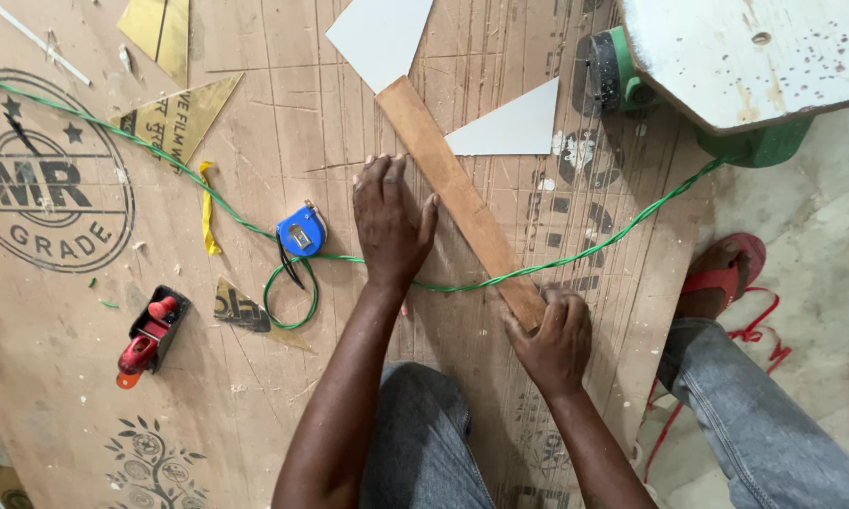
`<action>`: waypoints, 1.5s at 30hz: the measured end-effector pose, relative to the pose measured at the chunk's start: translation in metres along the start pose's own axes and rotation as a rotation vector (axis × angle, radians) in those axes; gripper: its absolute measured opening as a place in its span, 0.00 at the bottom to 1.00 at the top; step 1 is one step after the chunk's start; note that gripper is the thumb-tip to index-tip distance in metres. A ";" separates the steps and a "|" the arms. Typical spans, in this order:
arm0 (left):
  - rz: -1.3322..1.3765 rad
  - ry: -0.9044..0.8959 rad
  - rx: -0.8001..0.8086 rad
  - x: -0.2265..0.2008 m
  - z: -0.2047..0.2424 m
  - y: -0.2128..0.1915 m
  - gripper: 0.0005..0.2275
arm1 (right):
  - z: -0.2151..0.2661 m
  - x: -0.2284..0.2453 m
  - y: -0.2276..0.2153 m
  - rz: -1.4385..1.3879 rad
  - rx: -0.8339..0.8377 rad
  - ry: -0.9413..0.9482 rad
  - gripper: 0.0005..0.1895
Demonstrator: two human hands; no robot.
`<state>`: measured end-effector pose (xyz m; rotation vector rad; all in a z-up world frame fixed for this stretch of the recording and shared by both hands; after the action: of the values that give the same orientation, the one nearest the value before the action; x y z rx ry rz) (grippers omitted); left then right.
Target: The person measures and marks a wooden plank using a pencil and a triangular template, then uses a circular saw to cut the plank along the marked line. The process is repeated for a second cut on the same plank.
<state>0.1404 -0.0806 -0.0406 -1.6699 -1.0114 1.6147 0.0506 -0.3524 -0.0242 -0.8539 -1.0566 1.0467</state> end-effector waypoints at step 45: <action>-0.057 0.601 0.119 -0.050 -0.064 0.042 0.13 | -0.203 0.073 -0.040 -1.210 0.286 -0.034 0.14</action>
<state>0.2102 -0.1394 -0.0442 -1.8549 -0.6334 1.0062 0.2655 -0.3073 -0.0255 0.1122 -1.1442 0.1536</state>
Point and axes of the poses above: each hand's wrist, its own z-axis away from the middle knuckle, its own y-axis out of the palm, x = y × z, the point moved 8 cm from there along -z, towards the middle knuckle, and after that the axes turned 14 degrees about y, right-handed, at the moved point
